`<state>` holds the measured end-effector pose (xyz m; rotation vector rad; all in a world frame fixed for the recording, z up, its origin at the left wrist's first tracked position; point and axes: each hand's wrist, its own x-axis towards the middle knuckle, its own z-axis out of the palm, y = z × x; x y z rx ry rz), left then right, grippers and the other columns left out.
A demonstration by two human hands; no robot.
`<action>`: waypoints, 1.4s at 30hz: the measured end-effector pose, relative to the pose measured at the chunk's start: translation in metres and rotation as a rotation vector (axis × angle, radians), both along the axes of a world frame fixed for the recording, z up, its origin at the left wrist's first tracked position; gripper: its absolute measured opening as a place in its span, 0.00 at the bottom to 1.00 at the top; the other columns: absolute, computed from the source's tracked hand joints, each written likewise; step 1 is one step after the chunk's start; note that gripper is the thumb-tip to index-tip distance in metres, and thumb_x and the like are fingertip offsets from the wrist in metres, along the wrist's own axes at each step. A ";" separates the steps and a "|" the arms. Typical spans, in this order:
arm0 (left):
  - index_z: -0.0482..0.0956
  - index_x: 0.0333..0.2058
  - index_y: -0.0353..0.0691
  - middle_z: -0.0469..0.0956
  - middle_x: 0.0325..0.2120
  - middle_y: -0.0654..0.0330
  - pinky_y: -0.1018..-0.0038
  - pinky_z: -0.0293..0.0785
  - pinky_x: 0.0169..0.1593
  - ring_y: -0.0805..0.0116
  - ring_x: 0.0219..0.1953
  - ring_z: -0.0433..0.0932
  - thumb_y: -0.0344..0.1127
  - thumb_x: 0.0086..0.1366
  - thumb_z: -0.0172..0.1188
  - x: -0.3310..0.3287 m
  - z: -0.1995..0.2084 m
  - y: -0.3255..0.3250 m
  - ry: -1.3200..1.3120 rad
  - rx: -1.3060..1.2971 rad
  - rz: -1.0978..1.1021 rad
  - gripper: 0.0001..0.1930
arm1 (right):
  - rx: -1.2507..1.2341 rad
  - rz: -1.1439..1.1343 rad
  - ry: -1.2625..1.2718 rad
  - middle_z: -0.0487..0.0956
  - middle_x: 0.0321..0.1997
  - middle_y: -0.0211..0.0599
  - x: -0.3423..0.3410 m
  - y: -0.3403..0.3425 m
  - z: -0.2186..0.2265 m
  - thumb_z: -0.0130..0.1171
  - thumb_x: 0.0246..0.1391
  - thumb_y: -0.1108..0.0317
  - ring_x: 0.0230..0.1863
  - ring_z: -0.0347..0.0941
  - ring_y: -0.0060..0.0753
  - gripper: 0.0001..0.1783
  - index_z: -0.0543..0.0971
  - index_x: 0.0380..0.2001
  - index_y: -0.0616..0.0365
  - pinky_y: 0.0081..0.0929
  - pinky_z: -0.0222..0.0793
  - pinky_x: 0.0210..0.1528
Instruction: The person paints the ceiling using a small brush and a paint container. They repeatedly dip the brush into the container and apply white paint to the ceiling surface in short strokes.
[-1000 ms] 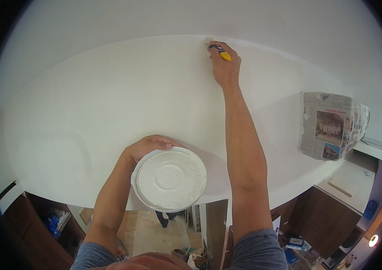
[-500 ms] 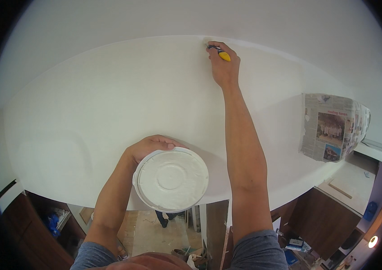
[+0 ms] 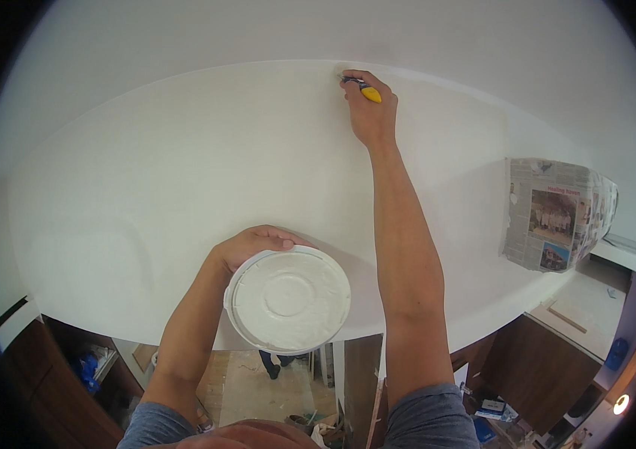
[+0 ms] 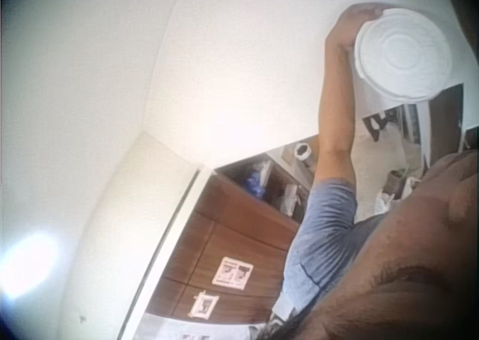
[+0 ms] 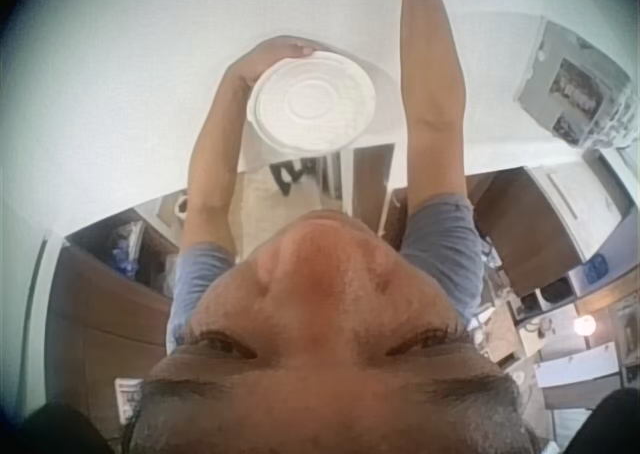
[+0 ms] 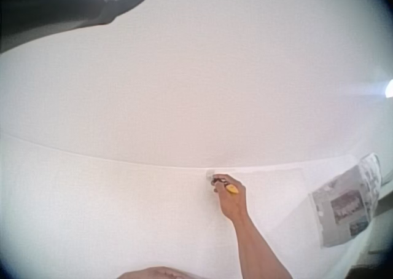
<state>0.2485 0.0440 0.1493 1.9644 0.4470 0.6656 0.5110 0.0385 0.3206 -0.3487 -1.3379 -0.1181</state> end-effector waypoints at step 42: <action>0.81 0.61 0.31 0.85 0.54 0.52 0.68 0.77 0.62 0.65 0.54 0.83 0.39 0.78 0.58 0.001 0.000 0.003 0.041 0.028 -0.010 0.21 | 0.242 0.046 -0.044 0.87 0.45 0.35 -0.023 0.021 -0.023 0.59 0.67 0.69 0.41 0.77 0.22 0.17 0.84 0.56 0.59 0.21 0.74 0.49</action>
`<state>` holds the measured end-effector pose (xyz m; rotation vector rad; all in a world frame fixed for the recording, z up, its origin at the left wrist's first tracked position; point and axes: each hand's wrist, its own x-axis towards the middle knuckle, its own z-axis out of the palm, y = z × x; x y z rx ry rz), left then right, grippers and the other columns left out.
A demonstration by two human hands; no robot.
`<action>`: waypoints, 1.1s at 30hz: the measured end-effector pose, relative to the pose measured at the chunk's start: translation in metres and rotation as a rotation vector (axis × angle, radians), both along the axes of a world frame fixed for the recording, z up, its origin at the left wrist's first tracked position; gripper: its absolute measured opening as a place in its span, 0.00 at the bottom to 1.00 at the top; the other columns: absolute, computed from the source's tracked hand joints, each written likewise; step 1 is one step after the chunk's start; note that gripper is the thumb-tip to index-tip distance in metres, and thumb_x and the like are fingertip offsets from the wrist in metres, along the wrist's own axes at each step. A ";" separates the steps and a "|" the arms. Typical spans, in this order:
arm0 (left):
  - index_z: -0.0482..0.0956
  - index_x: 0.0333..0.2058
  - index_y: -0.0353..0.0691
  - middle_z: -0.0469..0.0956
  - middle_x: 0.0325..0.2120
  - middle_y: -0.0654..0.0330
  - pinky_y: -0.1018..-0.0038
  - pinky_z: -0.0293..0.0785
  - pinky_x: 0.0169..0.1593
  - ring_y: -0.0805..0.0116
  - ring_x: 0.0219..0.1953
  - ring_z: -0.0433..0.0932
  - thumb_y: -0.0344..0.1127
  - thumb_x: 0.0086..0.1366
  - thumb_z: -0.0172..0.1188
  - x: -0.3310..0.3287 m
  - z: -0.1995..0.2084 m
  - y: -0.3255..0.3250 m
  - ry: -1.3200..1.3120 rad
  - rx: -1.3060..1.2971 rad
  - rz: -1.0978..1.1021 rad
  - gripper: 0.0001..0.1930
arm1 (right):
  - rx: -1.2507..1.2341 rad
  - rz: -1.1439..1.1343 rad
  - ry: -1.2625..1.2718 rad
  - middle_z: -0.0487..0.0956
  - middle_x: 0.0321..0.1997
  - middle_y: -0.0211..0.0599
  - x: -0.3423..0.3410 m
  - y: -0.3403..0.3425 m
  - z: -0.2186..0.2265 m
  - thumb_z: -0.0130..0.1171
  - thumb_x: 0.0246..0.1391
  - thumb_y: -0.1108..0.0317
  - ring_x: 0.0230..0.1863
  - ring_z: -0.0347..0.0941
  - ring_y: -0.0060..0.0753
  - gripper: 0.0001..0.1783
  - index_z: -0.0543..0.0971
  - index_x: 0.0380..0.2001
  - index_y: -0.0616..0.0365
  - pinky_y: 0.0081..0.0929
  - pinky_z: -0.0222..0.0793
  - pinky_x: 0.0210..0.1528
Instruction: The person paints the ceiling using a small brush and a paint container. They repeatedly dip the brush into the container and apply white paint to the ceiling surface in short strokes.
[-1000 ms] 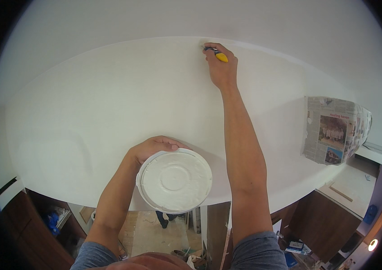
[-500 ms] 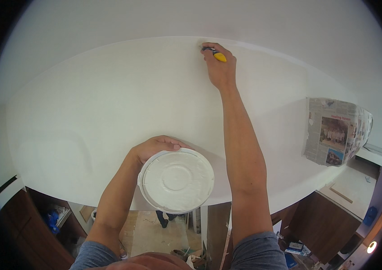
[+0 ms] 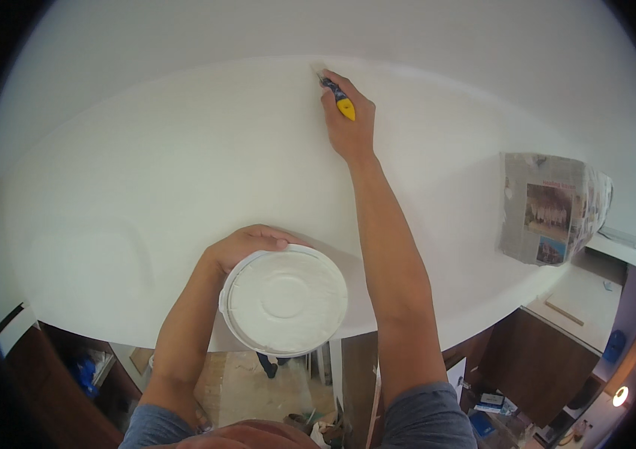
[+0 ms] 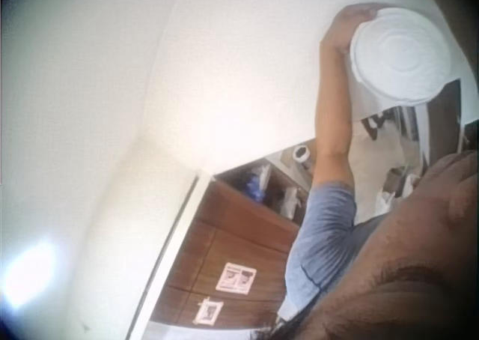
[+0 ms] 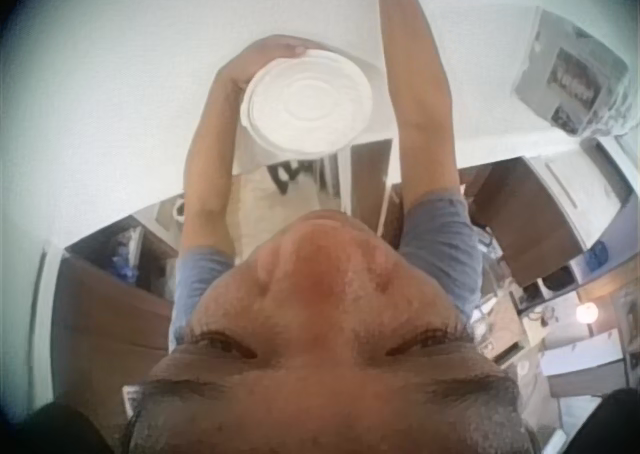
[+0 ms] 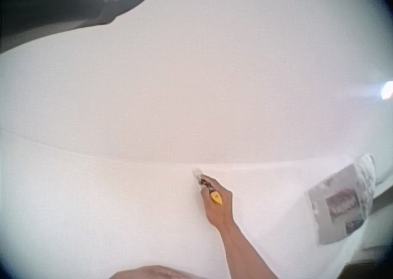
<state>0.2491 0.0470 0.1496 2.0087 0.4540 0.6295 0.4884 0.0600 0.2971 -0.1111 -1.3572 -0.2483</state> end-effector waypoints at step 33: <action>0.81 0.60 0.30 0.85 0.53 0.51 0.67 0.79 0.60 0.63 0.53 0.85 0.38 0.76 0.59 0.000 -0.004 0.001 -0.059 -0.038 -0.067 0.21 | -0.095 -0.025 0.252 0.90 0.48 0.32 0.055 0.013 0.002 0.55 0.68 0.64 0.34 0.73 0.17 0.20 0.85 0.56 0.59 0.19 0.72 0.43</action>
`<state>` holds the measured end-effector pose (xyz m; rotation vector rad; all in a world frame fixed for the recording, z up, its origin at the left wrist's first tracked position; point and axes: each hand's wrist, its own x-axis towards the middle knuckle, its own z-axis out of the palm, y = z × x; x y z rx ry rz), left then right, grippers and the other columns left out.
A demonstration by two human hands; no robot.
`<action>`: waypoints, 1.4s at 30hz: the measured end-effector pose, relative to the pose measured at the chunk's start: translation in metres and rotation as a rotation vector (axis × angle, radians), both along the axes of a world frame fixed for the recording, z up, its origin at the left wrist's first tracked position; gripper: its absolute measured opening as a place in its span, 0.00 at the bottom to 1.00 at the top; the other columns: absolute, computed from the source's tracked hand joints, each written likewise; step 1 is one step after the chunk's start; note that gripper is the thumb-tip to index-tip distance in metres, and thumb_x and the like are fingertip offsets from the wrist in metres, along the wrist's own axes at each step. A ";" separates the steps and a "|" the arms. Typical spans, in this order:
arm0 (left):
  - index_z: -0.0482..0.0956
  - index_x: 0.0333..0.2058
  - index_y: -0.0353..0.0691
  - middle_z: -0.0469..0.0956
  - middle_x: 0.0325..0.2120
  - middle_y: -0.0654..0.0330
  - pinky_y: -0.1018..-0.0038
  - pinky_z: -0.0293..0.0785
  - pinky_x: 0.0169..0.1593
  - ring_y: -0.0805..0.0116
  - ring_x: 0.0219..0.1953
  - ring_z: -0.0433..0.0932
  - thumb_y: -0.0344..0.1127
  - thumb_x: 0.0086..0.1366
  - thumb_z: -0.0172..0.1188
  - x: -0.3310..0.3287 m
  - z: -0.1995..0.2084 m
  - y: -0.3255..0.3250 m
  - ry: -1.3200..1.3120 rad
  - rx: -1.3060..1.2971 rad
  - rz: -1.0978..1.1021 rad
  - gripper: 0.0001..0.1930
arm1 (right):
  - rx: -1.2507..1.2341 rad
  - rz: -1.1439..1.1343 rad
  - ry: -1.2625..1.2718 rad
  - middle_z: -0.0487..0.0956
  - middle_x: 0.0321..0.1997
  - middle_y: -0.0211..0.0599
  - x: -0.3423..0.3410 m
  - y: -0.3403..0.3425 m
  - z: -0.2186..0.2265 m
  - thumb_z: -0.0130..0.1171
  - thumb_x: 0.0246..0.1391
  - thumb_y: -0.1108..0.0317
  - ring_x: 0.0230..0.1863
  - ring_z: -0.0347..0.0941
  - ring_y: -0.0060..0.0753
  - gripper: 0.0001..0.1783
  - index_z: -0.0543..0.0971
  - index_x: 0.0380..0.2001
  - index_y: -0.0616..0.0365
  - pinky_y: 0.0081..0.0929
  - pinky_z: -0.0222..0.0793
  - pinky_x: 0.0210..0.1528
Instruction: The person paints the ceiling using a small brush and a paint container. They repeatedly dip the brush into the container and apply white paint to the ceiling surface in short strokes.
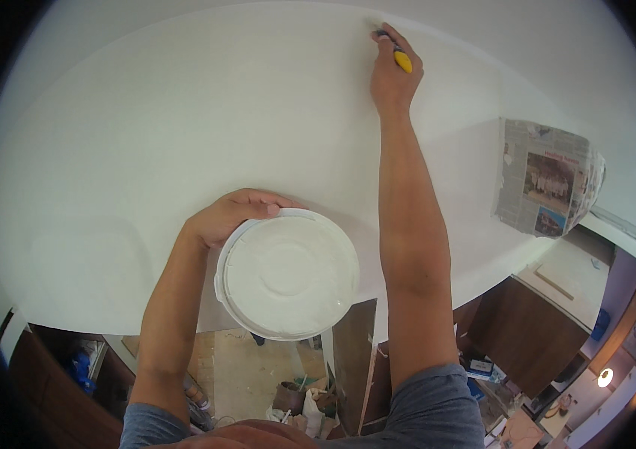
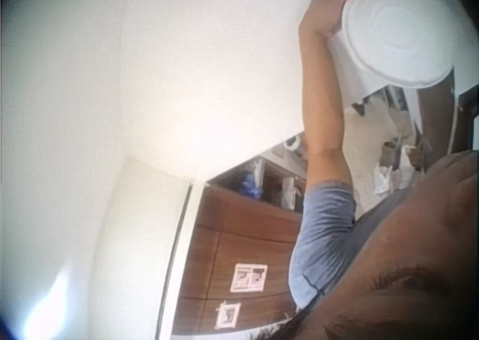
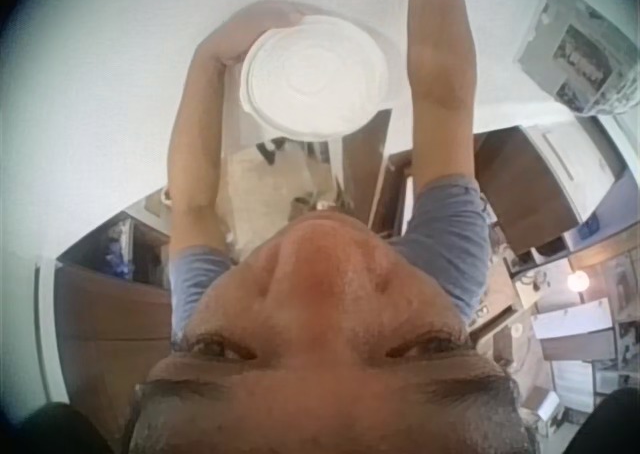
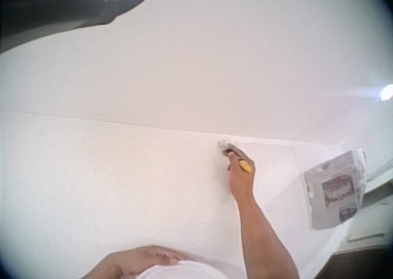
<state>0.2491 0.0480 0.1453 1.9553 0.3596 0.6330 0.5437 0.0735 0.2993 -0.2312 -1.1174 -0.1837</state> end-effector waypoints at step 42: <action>0.72 0.59 0.39 0.79 0.50 0.62 0.69 0.75 0.59 0.74 0.53 0.77 0.44 0.83 0.48 0.129 -0.114 0.018 0.244 -0.175 -0.068 0.17 | -0.603 -0.424 0.360 0.81 0.25 0.43 0.035 -0.296 -0.441 0.63 0.67 0.73 0.19 0.79 0.25 0.12 0.72 0.31 0.61 0.19 0.69 0.17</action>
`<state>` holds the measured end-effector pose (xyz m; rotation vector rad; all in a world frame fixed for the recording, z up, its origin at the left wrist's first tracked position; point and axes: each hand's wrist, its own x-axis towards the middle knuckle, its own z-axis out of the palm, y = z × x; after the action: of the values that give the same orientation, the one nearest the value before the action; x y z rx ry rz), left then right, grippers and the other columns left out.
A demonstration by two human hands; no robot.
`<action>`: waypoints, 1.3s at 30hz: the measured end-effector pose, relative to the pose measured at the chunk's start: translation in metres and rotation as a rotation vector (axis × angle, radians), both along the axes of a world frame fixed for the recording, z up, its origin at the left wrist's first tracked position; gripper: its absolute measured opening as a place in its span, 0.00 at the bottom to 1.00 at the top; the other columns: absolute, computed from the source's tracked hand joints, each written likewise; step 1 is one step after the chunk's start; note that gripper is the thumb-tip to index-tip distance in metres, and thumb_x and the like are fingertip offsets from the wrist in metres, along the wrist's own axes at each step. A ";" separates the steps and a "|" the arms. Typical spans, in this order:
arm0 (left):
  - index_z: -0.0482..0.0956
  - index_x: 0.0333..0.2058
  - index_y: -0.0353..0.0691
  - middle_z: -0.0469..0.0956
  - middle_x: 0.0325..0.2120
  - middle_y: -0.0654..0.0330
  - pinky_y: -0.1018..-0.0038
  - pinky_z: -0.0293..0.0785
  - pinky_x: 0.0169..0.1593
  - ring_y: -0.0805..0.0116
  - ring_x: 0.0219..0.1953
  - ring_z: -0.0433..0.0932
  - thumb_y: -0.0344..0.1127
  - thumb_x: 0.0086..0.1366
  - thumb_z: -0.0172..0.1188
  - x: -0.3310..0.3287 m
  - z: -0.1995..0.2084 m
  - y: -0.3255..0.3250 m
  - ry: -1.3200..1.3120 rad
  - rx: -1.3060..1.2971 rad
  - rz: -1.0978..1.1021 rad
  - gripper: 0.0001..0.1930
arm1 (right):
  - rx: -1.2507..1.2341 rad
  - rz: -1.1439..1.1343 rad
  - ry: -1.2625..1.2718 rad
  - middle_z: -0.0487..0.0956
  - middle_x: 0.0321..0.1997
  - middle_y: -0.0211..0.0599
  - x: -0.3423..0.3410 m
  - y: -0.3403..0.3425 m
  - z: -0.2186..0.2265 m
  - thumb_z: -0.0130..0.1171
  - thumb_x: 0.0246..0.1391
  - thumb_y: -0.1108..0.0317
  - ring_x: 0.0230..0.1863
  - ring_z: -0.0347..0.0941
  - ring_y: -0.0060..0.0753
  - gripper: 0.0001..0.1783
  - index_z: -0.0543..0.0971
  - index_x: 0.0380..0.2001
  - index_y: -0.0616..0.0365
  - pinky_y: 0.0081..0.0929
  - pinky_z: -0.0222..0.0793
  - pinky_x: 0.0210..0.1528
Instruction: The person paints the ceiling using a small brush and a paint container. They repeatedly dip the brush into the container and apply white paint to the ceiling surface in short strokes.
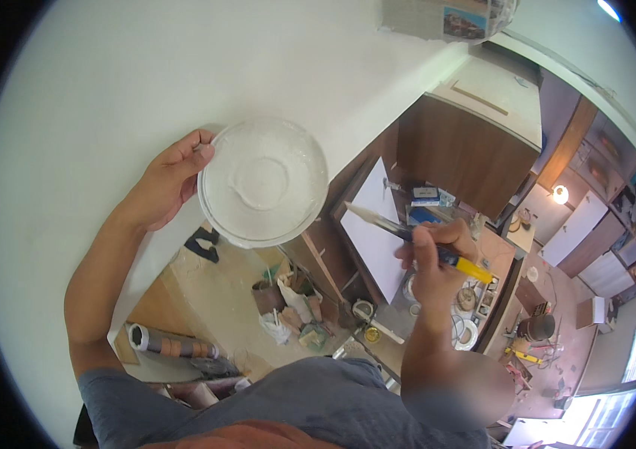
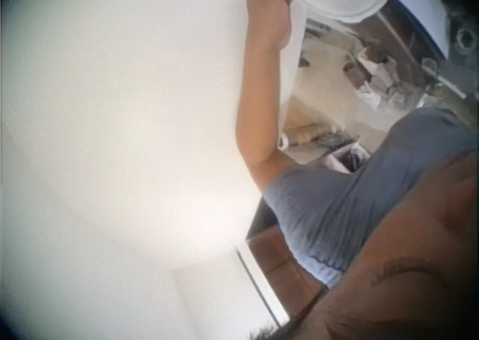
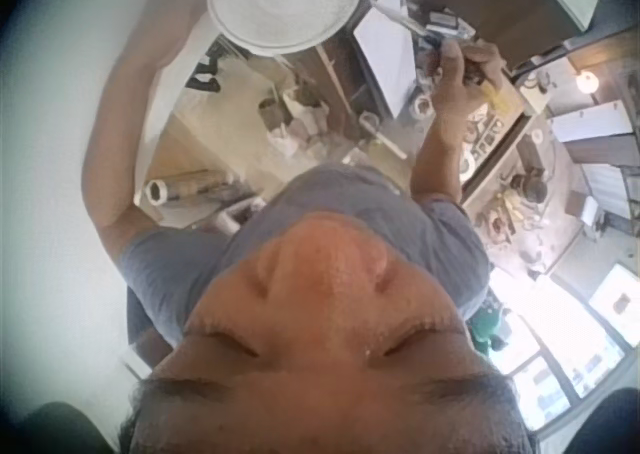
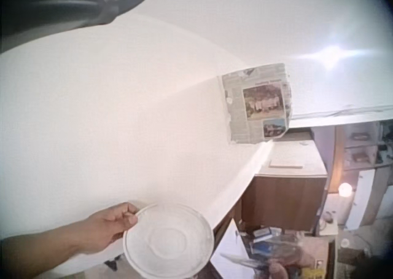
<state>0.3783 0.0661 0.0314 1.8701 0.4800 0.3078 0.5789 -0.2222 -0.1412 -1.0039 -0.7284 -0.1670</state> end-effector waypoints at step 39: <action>0.65 0.58 0.41 0.82 0.53 0.53 0.60 0.86 0.58 0.63 0.56 0.83 0.30 0.76 0.61 -0.015 -0.047 -0.014 -0.123 -0.178 0.038 0.17 | -0.174 0.033 -0.157 0.90 0.43 0.45 -0.045 0.083 0.012 0.66 0.61 0.75 0.38 0.86 0.26 0.16 0.83 0.52 0.65 0.21 0.78 0.44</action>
<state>0.3635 0.0520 -0.0152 1.6606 0.4444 0.3911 0.5335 -0.1392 -0.1297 -1.1527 -0.9140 -0.1574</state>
